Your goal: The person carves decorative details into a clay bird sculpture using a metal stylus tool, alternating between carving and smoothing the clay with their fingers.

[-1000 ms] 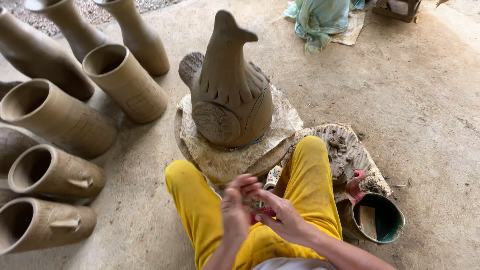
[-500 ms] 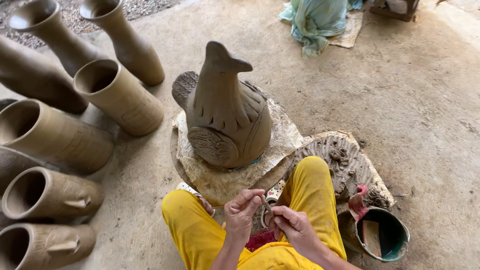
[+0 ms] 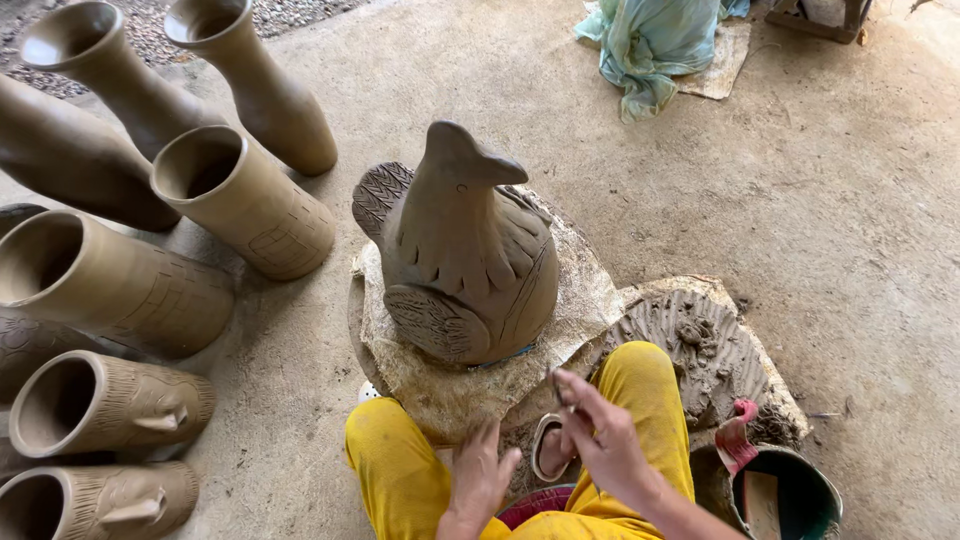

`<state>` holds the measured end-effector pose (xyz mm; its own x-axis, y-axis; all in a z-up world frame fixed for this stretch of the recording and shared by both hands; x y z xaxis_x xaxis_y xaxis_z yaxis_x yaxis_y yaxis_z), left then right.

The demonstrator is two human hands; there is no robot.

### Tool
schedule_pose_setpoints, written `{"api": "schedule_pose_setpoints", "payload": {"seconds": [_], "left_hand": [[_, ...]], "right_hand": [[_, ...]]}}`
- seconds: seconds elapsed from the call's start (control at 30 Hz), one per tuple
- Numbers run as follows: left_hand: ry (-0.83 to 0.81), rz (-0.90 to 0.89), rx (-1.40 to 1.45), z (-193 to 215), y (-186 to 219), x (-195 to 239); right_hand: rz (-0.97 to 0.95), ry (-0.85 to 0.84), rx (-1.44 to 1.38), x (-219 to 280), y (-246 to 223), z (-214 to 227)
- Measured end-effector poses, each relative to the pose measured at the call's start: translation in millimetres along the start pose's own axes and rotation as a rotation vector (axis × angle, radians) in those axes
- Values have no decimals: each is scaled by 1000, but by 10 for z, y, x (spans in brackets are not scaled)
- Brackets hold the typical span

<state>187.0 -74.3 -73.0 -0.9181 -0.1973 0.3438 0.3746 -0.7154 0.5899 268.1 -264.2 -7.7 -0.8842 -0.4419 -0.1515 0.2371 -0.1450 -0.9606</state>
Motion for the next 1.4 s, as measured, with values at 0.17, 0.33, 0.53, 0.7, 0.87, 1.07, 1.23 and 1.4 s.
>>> {"api": "schedule_pose_setpoints", "payload": {"seconds": [0.17,0.33,0.53,0.7,0.87,1.07,1.23,1.4], "left_hand": [[-205,-1,-469,-325,-127,-27],[-62,-77,-378,-418,-326,-31],[-59,-75,-431,-543,-241,-52],[-146,-1,-457,-496,-218,-61],[-66,-5,-478,-568,-407,-116],[-25,92,-455,-411,-395,-104],[-61,200,-497,-217,-230,4],[112,-21,-426,-325,-143,127]], "right_hand": [[661,264,346,-693,-325,0],[729,329,349,-1295,-556,-244],[633,377,231,-1648,-464,-403],[537,340,-88,-1678,-498,-316],[470,396,157,-1739,-462,-194],[670,414,248,-1821,-654,-138],[638,404,270,-1853,-794,-135],[676,399,291,-1866,-796,-165]]}}
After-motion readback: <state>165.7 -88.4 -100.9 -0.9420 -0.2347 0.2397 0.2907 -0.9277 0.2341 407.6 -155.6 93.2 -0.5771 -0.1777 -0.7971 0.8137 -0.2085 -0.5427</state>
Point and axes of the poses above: each hand's wrist, its own x-axis away from the middle knuckle, its own z-axis out of the back of the hand, y = z × x, the point moved 1 cm from there along -x, towards the middle knuckle
